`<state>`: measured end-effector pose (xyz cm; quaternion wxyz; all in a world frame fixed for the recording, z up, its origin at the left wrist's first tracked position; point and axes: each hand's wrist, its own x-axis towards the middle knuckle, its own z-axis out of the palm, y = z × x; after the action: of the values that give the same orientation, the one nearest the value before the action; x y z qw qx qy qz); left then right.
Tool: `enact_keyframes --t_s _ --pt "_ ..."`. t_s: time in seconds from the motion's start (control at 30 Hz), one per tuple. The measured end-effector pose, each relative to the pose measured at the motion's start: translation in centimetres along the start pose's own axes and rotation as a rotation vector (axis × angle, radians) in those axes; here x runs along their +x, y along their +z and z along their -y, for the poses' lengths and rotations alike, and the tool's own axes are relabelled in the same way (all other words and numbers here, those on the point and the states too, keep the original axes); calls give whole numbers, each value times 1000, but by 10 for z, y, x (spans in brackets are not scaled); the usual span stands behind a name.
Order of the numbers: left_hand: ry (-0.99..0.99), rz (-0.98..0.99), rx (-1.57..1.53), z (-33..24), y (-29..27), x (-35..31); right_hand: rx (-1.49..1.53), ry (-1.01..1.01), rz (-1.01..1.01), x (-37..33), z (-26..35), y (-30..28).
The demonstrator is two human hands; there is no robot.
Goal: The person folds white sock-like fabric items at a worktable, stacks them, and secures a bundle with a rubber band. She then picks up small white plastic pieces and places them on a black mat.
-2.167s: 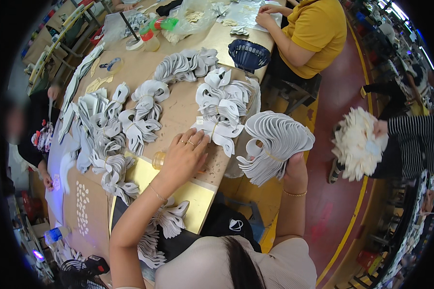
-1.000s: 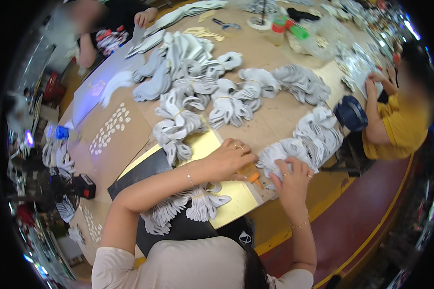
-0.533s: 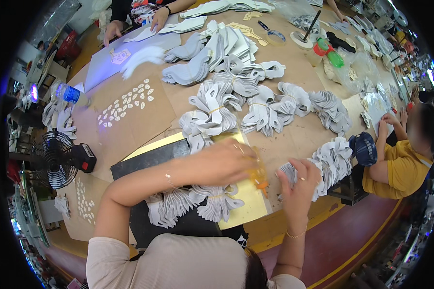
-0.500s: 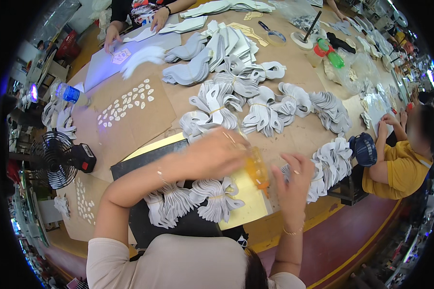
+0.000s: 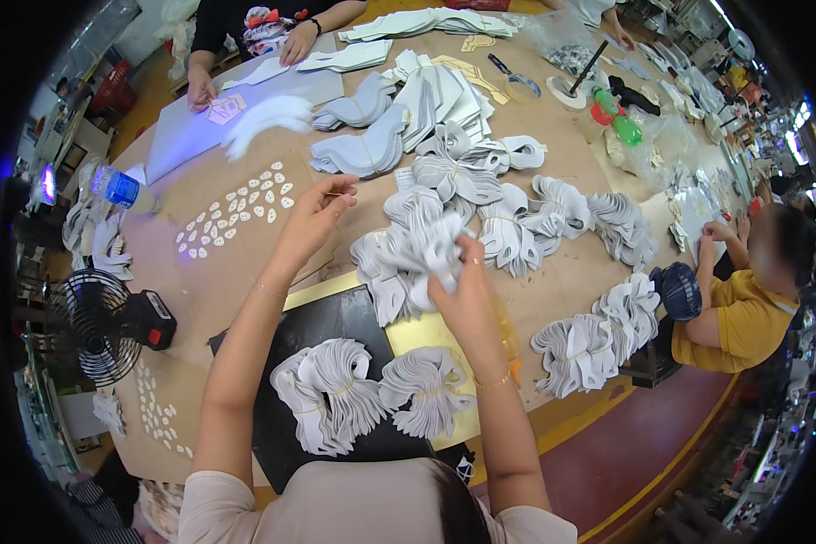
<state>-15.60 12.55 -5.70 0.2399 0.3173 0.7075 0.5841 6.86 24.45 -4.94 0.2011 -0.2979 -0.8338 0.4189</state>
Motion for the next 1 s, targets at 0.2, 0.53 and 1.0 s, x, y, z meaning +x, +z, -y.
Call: enact_keyframes --t_s 0.2,0.53,1.0 --pt "-101 136 266 18 27 31 -4 26 33 -32 -9 6" --pt "-233 187 294 23 53 56 -78 -82 101 -22 2 3" --pt "-445 170 45 12 51 45 -442 -89 -34 -15 -21 -154"
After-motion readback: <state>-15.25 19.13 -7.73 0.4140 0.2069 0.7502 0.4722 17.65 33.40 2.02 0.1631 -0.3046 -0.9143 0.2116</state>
